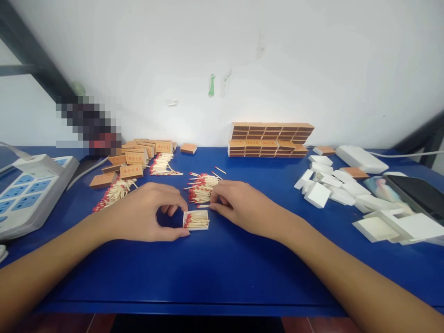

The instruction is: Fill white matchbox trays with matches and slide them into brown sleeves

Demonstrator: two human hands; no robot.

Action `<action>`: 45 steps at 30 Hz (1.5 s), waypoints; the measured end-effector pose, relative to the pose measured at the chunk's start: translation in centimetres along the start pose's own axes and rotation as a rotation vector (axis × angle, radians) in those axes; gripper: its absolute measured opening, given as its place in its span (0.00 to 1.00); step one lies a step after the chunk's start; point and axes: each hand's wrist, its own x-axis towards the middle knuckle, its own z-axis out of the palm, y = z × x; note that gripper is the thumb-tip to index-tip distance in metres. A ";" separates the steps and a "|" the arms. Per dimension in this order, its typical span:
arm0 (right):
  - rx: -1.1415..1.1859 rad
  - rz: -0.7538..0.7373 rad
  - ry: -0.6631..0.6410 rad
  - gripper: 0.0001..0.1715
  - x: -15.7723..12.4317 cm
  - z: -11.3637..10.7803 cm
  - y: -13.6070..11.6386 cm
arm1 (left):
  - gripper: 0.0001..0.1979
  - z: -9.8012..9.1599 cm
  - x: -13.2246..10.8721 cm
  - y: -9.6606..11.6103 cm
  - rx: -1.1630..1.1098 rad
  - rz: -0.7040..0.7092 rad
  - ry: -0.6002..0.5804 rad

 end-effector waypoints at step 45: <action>0.094 -0.109 0.042 0.12 -0.6 0.6 -1.8 | 0.13 0.1 0.1 0.0 0.012 0.017 0.017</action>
